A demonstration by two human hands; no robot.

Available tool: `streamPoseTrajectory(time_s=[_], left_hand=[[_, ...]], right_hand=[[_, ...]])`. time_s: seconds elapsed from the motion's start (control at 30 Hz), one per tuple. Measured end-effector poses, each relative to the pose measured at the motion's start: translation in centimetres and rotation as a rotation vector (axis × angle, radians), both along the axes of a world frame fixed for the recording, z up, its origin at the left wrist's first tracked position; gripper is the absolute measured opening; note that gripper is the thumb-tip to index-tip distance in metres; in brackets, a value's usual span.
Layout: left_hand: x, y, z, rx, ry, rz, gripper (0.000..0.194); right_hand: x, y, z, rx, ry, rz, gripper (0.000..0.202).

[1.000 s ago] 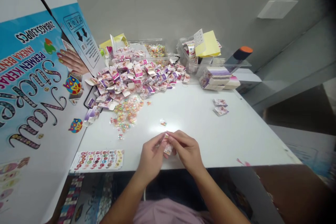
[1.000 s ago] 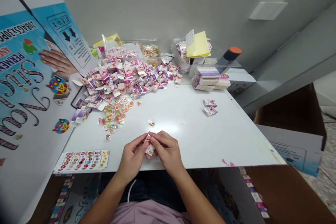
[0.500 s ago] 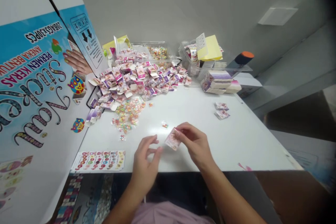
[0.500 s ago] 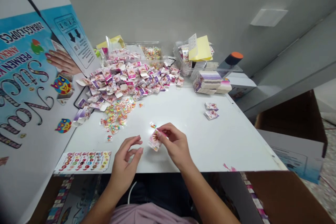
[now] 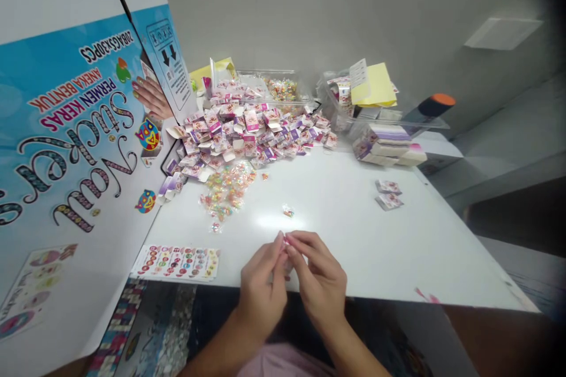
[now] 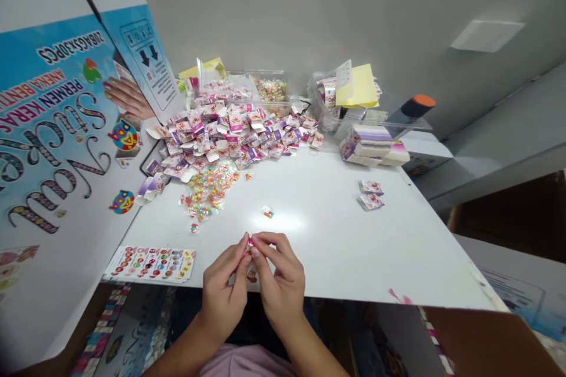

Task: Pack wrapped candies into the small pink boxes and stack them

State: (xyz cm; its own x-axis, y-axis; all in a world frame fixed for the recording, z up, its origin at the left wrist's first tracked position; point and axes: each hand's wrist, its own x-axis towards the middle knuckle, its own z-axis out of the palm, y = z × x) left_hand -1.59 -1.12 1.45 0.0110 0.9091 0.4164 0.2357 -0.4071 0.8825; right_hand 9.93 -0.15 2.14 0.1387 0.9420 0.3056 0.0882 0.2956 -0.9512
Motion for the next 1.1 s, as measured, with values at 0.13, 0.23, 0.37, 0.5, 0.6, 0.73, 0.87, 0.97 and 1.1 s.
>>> streamPoseTrajectory(time_s=[0.13, 0.23, 0.37, 0.5, 0.6, 0.73, 0.87, 0.97, 1.1], left_hand=[[-0.4, 0.4, 0.6, 0.153, -0.027, -0.06, 0.052], [-0.7, 0.7, 0.6, 0.237, -0.002, -0.103, 0.055], [-0.9, 1.0, 0.4, 0.273, 0.035, -0.141, 0.056], [-0.8, 1.1, 0.6, 0.244, 0.038, -0.157, 0.058], [-0.4, 1.1, 1.0, 0.245, 0.019, -0.133, 0.055], [0.4, 0.8, 1.6, 0.202, -0.004, -0.102, 0.049], [1.1, 0.5, 1.9, 0.202, -0.007, -0.062, 0.05], [1.0, 0.6, 1.9, 0.213, -0.046, -0.028, 0.052], [0.5, 0.7, 2.2, 0.225, -0.034, -0.016, 0.051]], right_hand=[[1.2, 0.3, 0.5, 0.212, -0.17, 0.084, 0.041], [1.8, 0.8, 0.5, 0.068, 0.027, 0.171, 0.03], [2.0, 1.1, 1.3, -0.094, 0.23, 0.243, 0.012], [1.9, 0.7, 2.6, -0.07, 0.068, 0.173, 0.011], [1.7, 0.3, 2.6, 0.085, -0.107, 0.109, 0.021], [1.3, -0.4, 1.3, 0.356, -0.295, -0.136, 0.039], [0.9, -0.9, 0.3, 0.486, -0.452, -0.301, 0.058], [1.1, -0.8, 0.7, 0.399, -0.369, -0.183, 0.054], [1.8, -0.5, 2.0, 0.28, -0.208, 0.016, 0.043]])
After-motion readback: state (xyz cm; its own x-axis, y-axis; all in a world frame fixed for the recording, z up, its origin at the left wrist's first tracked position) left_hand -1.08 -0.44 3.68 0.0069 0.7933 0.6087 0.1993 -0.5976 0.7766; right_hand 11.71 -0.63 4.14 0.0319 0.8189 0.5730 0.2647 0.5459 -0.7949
